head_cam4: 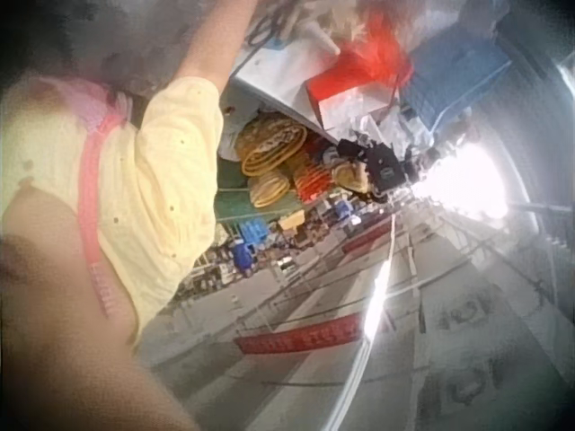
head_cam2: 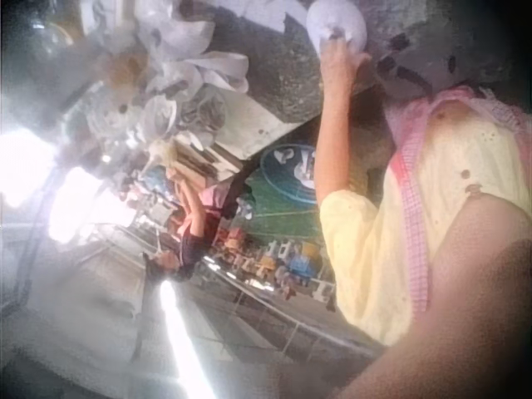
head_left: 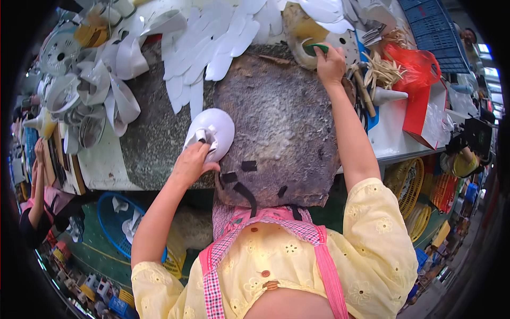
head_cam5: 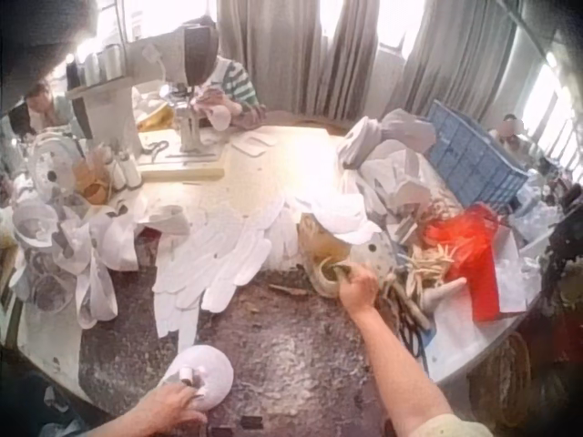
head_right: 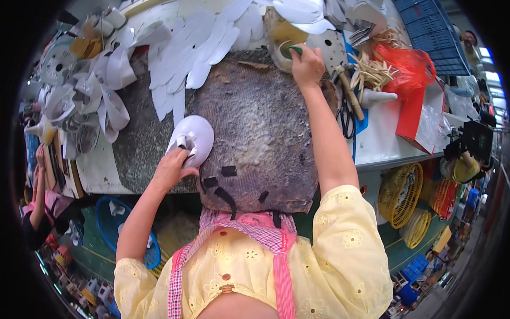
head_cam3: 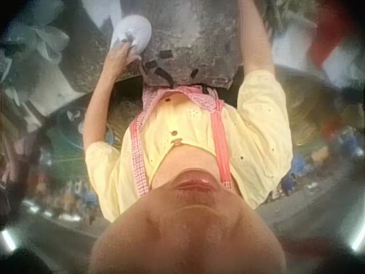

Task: The person applies adhesive to white shoe components with a brush, taking the adhesive from a glue container.

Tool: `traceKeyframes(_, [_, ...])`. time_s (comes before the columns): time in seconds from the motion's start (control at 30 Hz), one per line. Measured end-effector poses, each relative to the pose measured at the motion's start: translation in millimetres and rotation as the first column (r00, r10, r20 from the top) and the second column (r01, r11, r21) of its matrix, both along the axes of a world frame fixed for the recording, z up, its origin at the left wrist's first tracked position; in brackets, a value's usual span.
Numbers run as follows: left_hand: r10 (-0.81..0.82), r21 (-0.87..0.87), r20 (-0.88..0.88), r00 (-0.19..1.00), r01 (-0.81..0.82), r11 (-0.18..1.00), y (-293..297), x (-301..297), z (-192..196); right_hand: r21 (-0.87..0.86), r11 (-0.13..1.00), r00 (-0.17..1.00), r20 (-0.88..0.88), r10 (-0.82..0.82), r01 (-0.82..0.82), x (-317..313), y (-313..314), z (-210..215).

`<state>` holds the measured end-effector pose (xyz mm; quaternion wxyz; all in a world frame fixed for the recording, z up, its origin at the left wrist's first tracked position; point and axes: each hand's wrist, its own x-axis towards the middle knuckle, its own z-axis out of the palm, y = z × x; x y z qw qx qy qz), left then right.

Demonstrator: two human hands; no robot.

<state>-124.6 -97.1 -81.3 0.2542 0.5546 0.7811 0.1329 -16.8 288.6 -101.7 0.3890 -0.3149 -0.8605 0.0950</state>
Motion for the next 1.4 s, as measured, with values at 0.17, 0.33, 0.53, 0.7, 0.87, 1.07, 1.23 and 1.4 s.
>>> traceKeyframes(0.17, [0.040,-0.306,0.041,0.998,-0.025,0.952,-21,-3,-5,-0.090,0.995,0.995,-0.097,0.026,-0.034,19,9,42])
traceKeyframes(0.33, [0.380,-0.170,0.237,0.894,-0.347,0.922,-1,-7,4,-0.569,0.792,0.882,-0.463,-0.089,-0.219,56,37,14])
traceKeyframes(0.53, [0.590,-0.110,0.103,0.801,-0.581,0.807,9,-3,0,-0.673,0.677,0.880,-0.468,-0.078,-0.298,62,-12,21])
traceKeyframes(0.7, [0.688,-0.250,0.257,0.679,-0.641,0.726,6,-2,-7,-0.731,0.314,0.757,-0.651,-0.053,-0.606,32,-91,12])
traceKeyframes(0.87, [0.510,-0.328,0.827,0.237,-0.534,0.779,-5,-7,-7,-0.761,-0.002,0.759,-0.648,0.059,-0.649,3,-158,-2])
traceKeyframes(1.07, [0.354,-0.303,0.935,-0.020,-0.565,0.767,1,21,35,-0.775,0.032,0.766,-0.616,0.186,-0.631,-25,-182,16])
traceKeyframes(1.23, [0.247,-0.253,0.964,-0.100,-0.637,0.728,0,30,54,-0.677,-0.027,0.587,-0.657,0.474,-0.736,-4,-181,42])
traceKeyframes(1.4, [0.115,-0.210,0.977,-0.181,-0.710,0.672,8,37,65,-0.537,0.088,0.531,-0.774,0.345,-0.839,-17,-169,72])
